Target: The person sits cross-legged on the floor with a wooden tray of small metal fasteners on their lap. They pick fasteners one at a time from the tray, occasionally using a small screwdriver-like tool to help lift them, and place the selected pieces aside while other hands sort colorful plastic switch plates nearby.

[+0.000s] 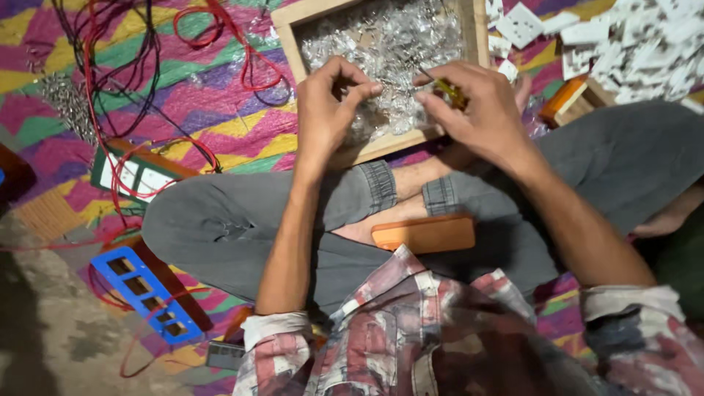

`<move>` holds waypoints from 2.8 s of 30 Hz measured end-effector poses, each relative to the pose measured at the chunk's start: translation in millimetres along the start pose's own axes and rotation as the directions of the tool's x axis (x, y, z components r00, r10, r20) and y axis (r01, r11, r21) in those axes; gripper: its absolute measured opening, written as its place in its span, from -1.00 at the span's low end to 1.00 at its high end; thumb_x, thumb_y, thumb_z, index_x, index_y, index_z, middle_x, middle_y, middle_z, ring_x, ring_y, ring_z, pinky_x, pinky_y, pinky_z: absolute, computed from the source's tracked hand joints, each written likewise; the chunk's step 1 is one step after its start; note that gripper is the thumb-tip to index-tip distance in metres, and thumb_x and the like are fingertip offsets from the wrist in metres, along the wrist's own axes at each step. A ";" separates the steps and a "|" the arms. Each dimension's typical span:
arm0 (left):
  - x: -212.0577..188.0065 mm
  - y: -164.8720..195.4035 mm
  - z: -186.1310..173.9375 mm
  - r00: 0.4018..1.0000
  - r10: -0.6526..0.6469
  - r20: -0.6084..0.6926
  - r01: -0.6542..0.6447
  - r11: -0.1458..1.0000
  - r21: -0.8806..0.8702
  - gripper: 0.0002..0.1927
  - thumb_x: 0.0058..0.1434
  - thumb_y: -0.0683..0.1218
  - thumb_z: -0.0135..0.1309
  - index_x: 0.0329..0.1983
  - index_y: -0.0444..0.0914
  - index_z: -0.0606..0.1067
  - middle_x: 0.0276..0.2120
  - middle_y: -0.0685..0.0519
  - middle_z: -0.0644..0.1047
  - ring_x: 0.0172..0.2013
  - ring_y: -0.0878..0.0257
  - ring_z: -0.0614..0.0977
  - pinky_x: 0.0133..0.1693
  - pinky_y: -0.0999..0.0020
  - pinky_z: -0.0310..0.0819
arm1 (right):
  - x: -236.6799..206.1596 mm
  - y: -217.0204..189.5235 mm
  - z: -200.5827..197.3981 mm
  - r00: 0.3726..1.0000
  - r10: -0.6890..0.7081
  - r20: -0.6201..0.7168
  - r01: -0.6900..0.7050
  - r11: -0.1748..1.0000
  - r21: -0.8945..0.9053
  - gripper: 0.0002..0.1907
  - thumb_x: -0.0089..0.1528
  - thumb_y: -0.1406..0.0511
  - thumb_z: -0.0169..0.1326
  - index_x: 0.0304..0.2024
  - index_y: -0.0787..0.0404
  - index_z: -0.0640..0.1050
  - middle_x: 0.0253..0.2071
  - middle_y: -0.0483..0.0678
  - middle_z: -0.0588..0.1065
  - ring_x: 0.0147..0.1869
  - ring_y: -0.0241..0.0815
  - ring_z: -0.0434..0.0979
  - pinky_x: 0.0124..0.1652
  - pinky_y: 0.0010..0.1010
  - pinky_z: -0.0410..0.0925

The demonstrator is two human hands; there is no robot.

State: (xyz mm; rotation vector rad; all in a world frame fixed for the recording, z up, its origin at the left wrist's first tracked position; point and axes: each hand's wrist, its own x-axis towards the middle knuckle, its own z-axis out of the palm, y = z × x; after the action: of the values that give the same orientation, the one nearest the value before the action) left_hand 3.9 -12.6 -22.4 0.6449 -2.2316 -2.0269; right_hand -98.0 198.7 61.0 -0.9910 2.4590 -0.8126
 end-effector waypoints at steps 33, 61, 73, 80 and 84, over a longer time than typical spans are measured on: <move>-16.9 2.6 26.2 1.000 -0.028 -0.003 0.026 0.979 -0.202 -0.88 0.31 -0.18 0.20 -0.18 -0.36 0.64 -0.35 0.08 0.61 -0.40 0.41 0.58 -0.31 0.48 0.46 | -6.5 13.3 41.6 0.929 0.296 0.223 -0.359 0.561 0.746 -0.77 0.45 0.24 0.03 0.05 0.26 0.51 -0.36 -0.20 0.44 -0.35 -0.48 0.41 -0.40 -0.61 0.31; -24.8 18.8 23.8 0.837 0.530 -0.132 -0.456 0.811 0.365 -0.64 0.08 -0.42 0.11 -0.07 -0.29 0.58 -0.23 -0.04 0.57 -0.21 0.07 0.63 -0.17 0.22 0.53 | -5.0 8.7 37.3 0.985 -0.029 0.172 -0.054 0.888 0.456 -0.75 0.45 0.30 -0.13 0.15 0.23 0.33 -0.40 -0.13 0.33 -0.38 -0.32 0.30 -0.32 -0.37 0.26; -25.4 21.6 26.4 0.816 0.562 -0.137 -0.483 0.792 0.374 -0.57 -0.03 -0.42 0.07 -0.06 -0.31 0.55 -0.22 -0.06 0.55 -0.20 0.01 0.62 -0.14 0.19 0.53 | -4.6 -5.8 45.4 0.959 0.233 0.163 -0.283 0.741 0.609 -0.88 0.43 0.33 -0.07 -0.03 0.25 0.41 -0.53 -0.21 0.20 -0.49 -0.46 0.10 -0.50 -0.48 0.04; -22.5 31.6 39.5 0.879 0.453 -0.147 -0.423 0.884 0.198 -0.69 0.06 -0.44 0.09 -0.16 -0.32 0.59 -0.26 -0.05 0.59 -0.26 0.14 0.66 -0.21 0.32 0.54 | -8.2 6.7 63.6 0.907 0.415 0.072 -0.276 0.458 0.845 -0.89 0.44 0.35 -0.06 0.02 0.18 0.40 -0.47 -0.24 0.25 -0.47 -0.51 0.10 -0.51 -0.53 -0.02; -24.5 31.4 40.4 0.901 0.408 -0.145 -0.399 0.912 0.092 -0.81 0.13 -0.38 0.18 -0.21 -0.33 0.59 -0.27 -0.06 0.61 -0.25 0.19 0.65 -0.18 0.37 0.52 | -1.3 4.4 57.6 0.909 0.409 -0.085 -0.116 0.443 0.889 -0.90 0.41 0.38 -0.08 -0.03 0.18 0.32 -0.30 -0.22 0.38 -0.35 -0.50 0.29 -0.42 -0.61 0.14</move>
State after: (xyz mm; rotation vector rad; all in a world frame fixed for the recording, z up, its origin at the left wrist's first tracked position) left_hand 5.1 35.3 8.1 0.2990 -2.1220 -1.6500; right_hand -69.3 180.7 14.2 -0.0630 1.8144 -1.9148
